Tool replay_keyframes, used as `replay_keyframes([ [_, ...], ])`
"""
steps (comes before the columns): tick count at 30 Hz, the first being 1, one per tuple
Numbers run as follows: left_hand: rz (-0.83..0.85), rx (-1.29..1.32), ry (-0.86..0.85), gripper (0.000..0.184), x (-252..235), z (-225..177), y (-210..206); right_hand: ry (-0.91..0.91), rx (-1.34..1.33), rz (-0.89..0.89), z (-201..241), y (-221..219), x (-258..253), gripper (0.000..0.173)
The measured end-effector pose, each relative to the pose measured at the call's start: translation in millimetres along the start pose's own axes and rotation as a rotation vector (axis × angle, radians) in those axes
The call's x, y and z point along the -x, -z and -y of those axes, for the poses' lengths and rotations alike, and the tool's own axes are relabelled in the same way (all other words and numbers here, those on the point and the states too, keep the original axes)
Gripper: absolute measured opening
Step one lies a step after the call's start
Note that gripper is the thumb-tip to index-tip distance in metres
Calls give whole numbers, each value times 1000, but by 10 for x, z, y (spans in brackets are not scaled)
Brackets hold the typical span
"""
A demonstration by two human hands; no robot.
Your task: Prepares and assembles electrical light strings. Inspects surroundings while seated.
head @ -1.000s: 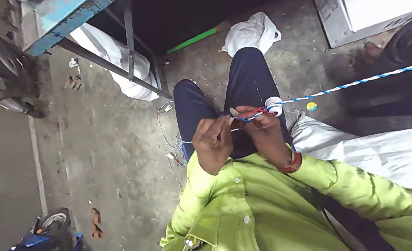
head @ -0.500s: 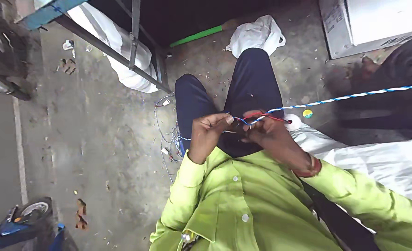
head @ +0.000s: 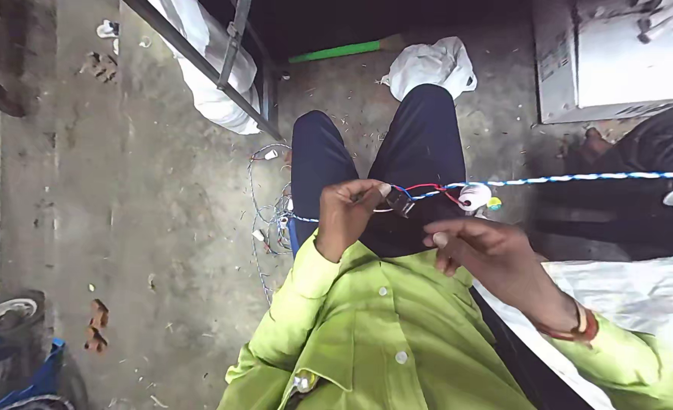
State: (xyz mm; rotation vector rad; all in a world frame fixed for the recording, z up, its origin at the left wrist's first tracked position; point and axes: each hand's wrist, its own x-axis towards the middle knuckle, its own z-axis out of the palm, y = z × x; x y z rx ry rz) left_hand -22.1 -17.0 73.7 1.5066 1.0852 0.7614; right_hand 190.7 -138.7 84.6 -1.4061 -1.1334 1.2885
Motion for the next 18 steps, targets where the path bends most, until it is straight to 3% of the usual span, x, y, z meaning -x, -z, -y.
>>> replay_keyframes([
  [3, 44, 93, 19, 8, 33, 29, -74, 464, 515, -166, 55, -36, -93, 24],
  [5, 65, 137, 48, 7, 15, 33, -103, 449, 709, -100, 104, 15, -216, 29],
  [7, 74, 145, 75, 8, 8, 29, -100, 331, 729, 45, 56, 69, -277, 31],
  [11, 94, 140, 81, 9, 20, 64, -108, 324, 519, 168, -67, 50, -312, 23],
  [15, 228, 305, 97, 11, 23, 18, -105, 283, -79, 217, 9, 112, -268, 10],
  [18, 314, 303, -84, 14, 0, 24, -35, 214, -457, 224, 94, 224, -275, 15],
])
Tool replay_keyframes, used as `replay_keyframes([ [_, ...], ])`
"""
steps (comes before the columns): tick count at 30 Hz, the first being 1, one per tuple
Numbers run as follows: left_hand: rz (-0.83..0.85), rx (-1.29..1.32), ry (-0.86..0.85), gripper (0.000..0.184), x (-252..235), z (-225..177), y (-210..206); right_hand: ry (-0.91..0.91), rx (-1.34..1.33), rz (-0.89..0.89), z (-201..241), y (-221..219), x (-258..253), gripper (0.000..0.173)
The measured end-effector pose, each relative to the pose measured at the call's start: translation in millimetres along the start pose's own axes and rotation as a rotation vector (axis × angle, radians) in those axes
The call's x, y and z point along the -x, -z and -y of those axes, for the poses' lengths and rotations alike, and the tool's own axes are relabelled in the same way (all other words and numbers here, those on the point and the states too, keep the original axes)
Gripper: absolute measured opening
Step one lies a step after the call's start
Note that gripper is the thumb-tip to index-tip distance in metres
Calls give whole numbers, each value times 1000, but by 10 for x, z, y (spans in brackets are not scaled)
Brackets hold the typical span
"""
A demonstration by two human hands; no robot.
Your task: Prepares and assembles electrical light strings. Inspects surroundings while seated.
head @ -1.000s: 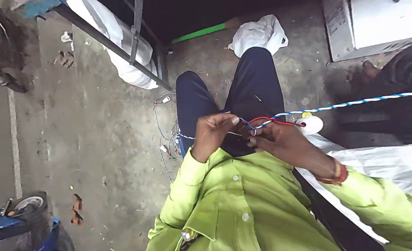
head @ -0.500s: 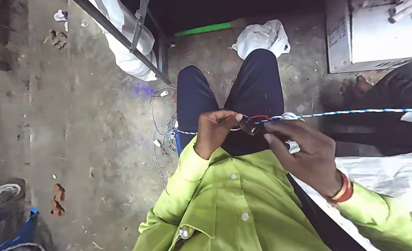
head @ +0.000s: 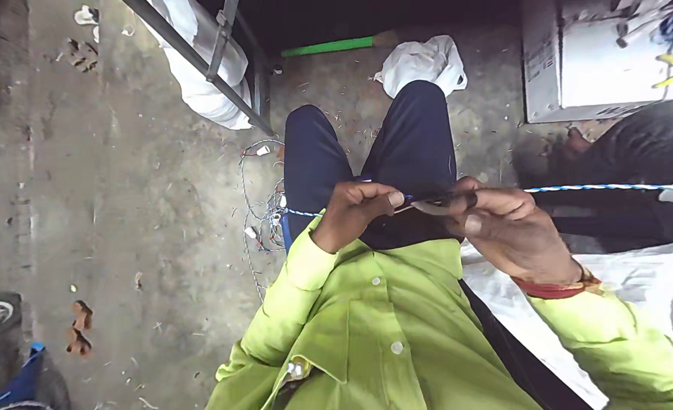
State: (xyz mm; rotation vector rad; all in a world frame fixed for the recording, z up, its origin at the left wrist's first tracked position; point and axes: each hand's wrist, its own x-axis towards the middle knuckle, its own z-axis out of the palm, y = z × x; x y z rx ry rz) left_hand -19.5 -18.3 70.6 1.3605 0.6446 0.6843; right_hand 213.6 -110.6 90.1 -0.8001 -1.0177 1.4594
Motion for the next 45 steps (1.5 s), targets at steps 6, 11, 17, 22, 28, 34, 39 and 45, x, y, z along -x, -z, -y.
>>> replay_keyframes([
  [6, 82, -356, -325, 14, -61, 159, 80, -163, -127, -120, -44, 73, -105, 41],
  [11, 57, -558, -314, 15, -70, 256, 30, -265, 151, -29, -164, 170, -163, 65],
  [17, -190, -917, -695, 13, -50, 410, -69, -457, 191, 107, -164, 186, -207, 72],
  [22, -305, -949, -869, 14, -48, 456, -27, -541, 209, 155, -94, 89, -231, 72],
  [28, -277, -1075, -724, 12, -56, 363, -40, -508, 247, 69, -56, 0, -271, 65],
  [34, -410, -1011, -585, 15, -101, 274, -87, 204, 832, -319, -136, -159, -172, 22],
  [39, -414, -861, -433, 14, -100, 235, -149, -235, 474, -279, -323, -418, -39, 19],
  [45, -383, -747, -310, 16, -69, 177, -205, 24, -15, -567, -698, -575, -248, 22],
])
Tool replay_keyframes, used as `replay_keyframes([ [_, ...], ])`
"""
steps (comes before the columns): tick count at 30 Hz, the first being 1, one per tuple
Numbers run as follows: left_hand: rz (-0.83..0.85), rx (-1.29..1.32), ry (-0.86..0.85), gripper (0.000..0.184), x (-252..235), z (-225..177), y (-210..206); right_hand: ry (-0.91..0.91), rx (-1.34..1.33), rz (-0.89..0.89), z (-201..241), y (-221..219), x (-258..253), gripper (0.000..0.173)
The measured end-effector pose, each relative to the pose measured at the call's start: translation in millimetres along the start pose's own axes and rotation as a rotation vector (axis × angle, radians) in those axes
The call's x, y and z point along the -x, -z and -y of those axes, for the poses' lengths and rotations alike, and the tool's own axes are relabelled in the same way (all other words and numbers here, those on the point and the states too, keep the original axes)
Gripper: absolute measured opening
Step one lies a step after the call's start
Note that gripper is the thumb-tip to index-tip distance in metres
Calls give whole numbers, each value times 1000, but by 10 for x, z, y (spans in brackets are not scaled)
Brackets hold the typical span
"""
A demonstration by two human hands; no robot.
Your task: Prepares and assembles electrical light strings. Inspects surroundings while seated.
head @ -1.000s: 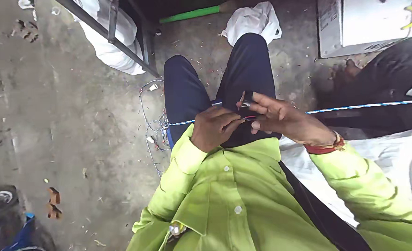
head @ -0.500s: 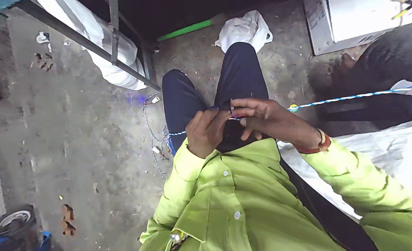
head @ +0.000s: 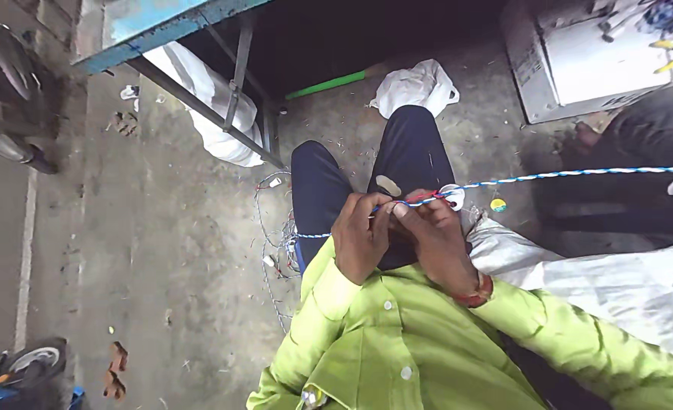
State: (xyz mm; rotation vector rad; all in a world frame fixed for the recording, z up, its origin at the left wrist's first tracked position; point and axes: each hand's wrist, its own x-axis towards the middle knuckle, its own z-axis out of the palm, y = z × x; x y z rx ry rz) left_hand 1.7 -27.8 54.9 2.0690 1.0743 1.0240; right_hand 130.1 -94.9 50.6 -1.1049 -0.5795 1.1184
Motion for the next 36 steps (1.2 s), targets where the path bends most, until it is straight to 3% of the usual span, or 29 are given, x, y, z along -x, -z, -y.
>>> replay_keyframes([
  [6, 61, 124, 92, 15, 14, -34, -20, 95, 77, -62, -114, 43, -95, 32],
  [11, 99, 124, 91, 15, 35, -75, -31, 82, 145, 21, -98, 95, -100, 55],
  [13, 101, 115, 83, 14, 29, -66, -31, 97, 141, 19, -107, 105, -121, 49],
  [16, 68, 136, 83, 13, 11, -37, -21, 88, 168, -34, -128, 108, -114, 25],
  [20, 69, 223, 116, 14, 0, 9, -26, 51, 210, -27, -99, 142, -71, 23],
  [23, 98, 315, 205, 17, 15, 55, -26, -54, 107, -56, -89, 119, -28, 28],
  [27, 148, 440, 414, 17, -7, 96, 20, -376, -249, -92, 27, 116, -109, 51],
  [29, 163, 485, 471, 16, -28, 78, 67, -440, -281, -60, 91, 148, -153, 48],
  [31, 185, 521, 509, 16, -24, 81, 100, -400, -122, -12, 143, 166, -134, 46],
  [33, 193, 543, 526, 18, -17, 87, 117, -321, 166, 90, 165, 238, -60, 31],
  [36, 166, 547, 520, 16, -12, 57, 125, -19, 608, 238, 194, 394, 111, 12],
])
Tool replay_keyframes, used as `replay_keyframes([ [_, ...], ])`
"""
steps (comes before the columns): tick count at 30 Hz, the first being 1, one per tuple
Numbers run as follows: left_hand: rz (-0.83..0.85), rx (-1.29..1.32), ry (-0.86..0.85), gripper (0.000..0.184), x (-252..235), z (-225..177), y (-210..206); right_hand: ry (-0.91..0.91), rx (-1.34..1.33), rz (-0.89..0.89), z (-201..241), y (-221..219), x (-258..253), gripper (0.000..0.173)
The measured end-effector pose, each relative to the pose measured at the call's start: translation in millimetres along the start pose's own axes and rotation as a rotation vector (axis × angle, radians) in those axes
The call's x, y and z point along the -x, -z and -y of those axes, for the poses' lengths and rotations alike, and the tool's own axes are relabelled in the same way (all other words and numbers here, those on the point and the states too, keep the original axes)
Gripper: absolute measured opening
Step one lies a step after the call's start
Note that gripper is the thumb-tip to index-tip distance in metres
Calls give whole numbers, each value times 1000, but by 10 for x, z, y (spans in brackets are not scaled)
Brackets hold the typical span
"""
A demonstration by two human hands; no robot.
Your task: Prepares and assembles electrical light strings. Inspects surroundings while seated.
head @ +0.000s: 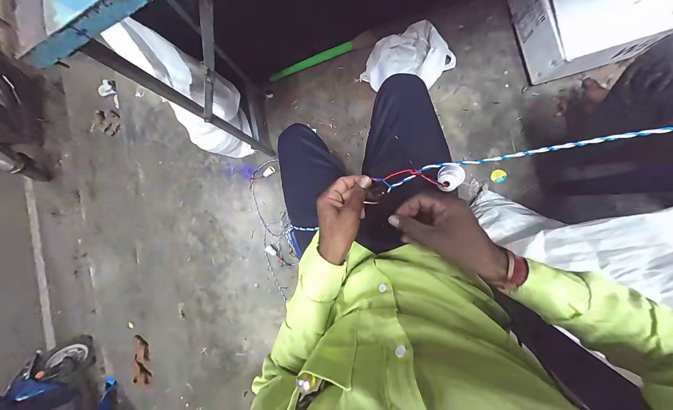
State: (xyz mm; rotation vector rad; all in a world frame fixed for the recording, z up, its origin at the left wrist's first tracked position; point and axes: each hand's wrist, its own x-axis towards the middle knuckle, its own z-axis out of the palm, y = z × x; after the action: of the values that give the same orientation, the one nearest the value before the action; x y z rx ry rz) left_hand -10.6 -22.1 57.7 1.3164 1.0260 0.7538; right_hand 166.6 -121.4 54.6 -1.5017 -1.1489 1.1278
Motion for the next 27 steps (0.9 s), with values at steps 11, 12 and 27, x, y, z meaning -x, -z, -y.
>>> replay_keyframes([
  [11, 86, -64, -25, 14, -8, 22, 9, 961, 642, -36, -10, 202, -365, 20],
  [12, 127, -52, -33, 14, -13, 38, 13, 971, 614, -58, 8, 202, -388, 16],
  [27, -41, -692, -843, 12, -54, 207, -110, 7, 510, -8, 113, 237, -732, 15],
])
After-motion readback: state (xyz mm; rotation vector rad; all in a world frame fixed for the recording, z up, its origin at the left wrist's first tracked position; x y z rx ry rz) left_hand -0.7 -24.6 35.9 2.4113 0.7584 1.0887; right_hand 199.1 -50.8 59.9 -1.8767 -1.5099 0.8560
